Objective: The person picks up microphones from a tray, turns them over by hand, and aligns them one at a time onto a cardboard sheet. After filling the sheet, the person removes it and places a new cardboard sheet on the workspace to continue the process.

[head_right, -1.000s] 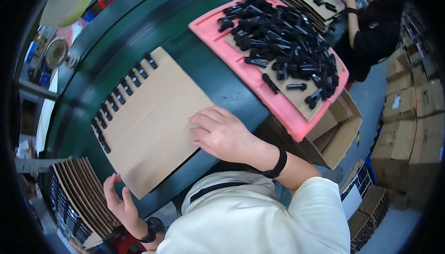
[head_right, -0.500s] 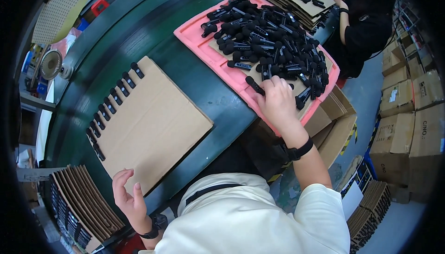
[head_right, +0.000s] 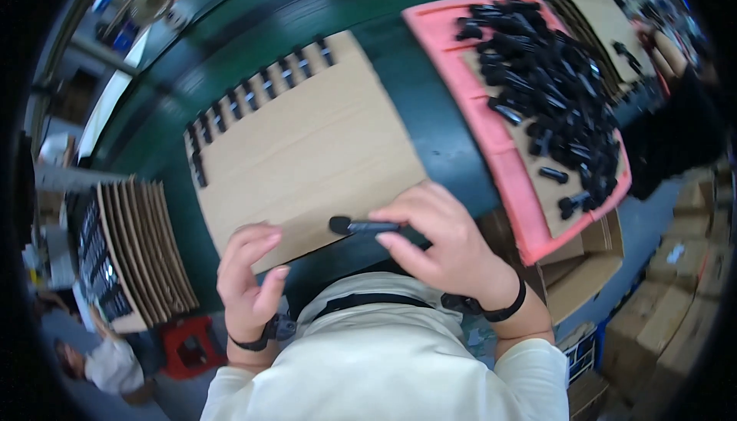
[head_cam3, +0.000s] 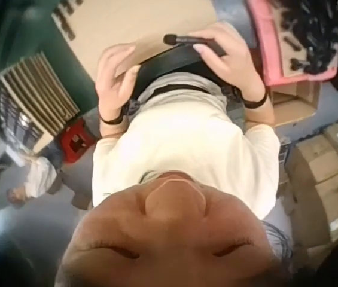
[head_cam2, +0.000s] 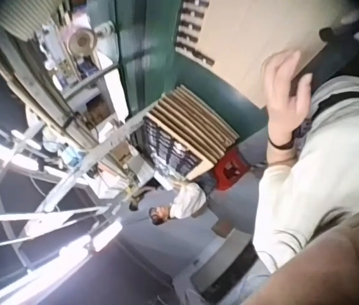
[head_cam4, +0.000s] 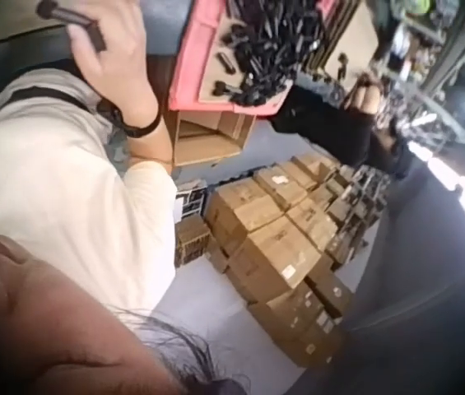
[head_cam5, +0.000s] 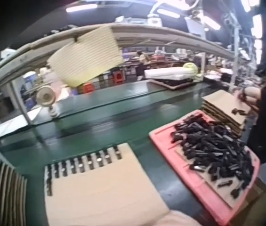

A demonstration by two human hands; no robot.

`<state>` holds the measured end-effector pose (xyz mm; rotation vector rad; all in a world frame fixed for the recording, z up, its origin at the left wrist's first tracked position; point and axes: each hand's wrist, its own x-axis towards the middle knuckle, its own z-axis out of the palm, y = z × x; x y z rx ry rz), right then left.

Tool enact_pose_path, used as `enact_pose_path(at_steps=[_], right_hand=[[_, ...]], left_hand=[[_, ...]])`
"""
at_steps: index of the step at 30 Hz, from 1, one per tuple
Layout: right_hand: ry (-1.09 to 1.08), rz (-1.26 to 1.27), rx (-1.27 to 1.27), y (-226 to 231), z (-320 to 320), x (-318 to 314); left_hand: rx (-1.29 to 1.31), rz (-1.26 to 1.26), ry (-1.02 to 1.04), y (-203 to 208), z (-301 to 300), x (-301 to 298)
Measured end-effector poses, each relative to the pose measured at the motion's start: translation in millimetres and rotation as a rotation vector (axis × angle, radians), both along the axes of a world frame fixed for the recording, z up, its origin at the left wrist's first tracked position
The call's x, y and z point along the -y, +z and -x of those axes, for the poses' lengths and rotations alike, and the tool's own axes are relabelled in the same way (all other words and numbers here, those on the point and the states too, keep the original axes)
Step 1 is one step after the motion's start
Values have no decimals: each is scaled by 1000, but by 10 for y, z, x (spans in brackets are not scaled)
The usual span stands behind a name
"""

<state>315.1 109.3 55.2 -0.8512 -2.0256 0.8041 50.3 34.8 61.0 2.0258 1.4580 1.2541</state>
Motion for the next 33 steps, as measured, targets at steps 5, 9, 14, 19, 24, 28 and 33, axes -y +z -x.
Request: enact_pose_path(at_steps=[5,9,14,19,24,28,33], right_hand=[[328,99,-125,-26,647,168],[398,126,-155,-41,872,210],[419,89,-159,-67,992,218],[410,-16,-146,-79,1029,212],[343,69,-161,-93,1036,233],[339,3,-165,-119,1036,222],[352,-15,-178,-92,1028,227]], left_hand=[[47,22,-65,80,156,190],[64,12,-25,49,287,347],[135,73,60,38,318,441],[199,117,46,-25,355,450],[241,30,-7,-66,376,389],[196,64,16,-43,353,359],[189,58,-2,-49,336,367]])
